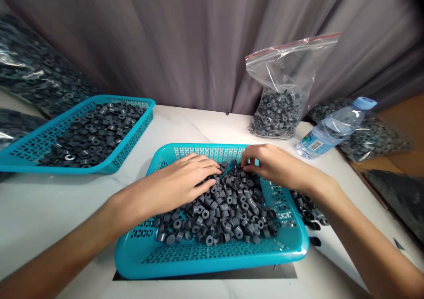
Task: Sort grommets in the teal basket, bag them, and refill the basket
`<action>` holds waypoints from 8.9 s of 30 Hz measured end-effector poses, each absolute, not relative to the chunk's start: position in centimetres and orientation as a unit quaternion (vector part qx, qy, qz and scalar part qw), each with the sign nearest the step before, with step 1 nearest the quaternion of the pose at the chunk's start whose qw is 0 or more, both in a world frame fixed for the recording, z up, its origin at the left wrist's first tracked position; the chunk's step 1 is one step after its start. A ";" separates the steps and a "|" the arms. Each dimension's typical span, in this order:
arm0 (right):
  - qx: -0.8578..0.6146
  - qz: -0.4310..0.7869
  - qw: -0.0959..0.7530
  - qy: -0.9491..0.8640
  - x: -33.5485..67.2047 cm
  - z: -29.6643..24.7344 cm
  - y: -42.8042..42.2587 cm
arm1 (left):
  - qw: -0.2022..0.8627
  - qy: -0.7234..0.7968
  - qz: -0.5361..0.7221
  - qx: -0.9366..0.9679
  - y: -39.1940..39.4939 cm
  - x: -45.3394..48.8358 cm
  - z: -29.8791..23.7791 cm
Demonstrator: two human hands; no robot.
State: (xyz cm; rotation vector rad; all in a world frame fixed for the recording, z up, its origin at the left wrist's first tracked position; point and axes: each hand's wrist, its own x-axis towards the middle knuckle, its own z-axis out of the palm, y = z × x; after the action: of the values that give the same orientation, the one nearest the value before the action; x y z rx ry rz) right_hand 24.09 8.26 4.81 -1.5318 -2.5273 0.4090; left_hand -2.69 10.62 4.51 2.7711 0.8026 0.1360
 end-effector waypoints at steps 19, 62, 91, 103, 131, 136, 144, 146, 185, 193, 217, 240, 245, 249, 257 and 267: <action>-0.500 0.199 0.130 -0.833 25.7 6.6 8.2 | 0.024 0.230 0.040 0.972 12.7 0.7 4.5; -0.393 0.319 0.327 -0.798 21.3 3.4 8.9 | 0.139 0.348 0.079 0.924 12.3 -2.0 5.6; -0.433 0.438 0.389 -0.685 21.7 5.1 8.7 | 0.298 0.336 0.262 0.854 10.5 -0.1 6.4; -0.435 0.534 0.441 -0.575 20.8 4.6 8.6 | 0.403 0.363 0.308 0.781 10.6 0.1 5.8; -0.431 0.537 0.488 -0.536 20.9 3.6 8.8 | 0.295 0.379 0.217 0.850 11.5 -0.7 5.5; -0.417 0.560 0.478 -0.533 20.4 3.6 8.7 | 0.301 0.384 0.235 0.841 11.1 -0.3 5.6; -0.422 0.506 0.506 -0.556 21.1 4.0 8.8 | 0.421 0.378 0.182 0.804 11.9 -0.9 5.9; -0.420 0.514 0.507 -0.550 21.2 4.0 8.8 | 0.432 0.374 0.184 0.800 12.1 -0.9 6.0; -0.535 0.093 0.149 -0.826 22.8 2.8 8.2 | 0.317 0.367 0.104 0.868 13.0 -3.2 8.6; -0.474 0.325 0.317 -0.754 22.1 4.0 8.6 | 0.172 0.406 0.083 0.894 13.5 -6.1 7.3; -0.484 0.409 0.415 -0.653 20.5 3.9 7.9 | 0.276 0.387 0.262 0.840 11.0 -1.0 6.4; -0.498 0.051 0.022 -0.865 24.1 3.5 8.2 | 0.100 0.285 0.062 0.951 9.6 -1.3 4.9; -0.512 0.075 0.088 -0.851 23.9 3.6 8.9 | 0.134 0.275 0.015 0.952 8.7 -1.3 3.9; -0.478 0.160 0.187 -0.843 24.2 4.3 9.1 | 0.127 0.275 0.014 0.953 8.8 -1.5 4.4; -0.489 0.113 0.126 -0.856 25.3 4.8 8.8 | 0.115 0.306 0.017 0.945 9.0 -2.7 5.5; -0.502 0.007 0.020 -0.865 23.8 4.2 8.3 | 0.057 0.338 -0.008 0.939 9.9 -1.7 6.7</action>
State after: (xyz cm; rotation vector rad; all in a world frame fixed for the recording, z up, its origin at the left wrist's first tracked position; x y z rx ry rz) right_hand 23.83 8.26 4.19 -1.5574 -2.6828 0.0230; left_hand -1.67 9.85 6.70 2.8481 1.0248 -0.0239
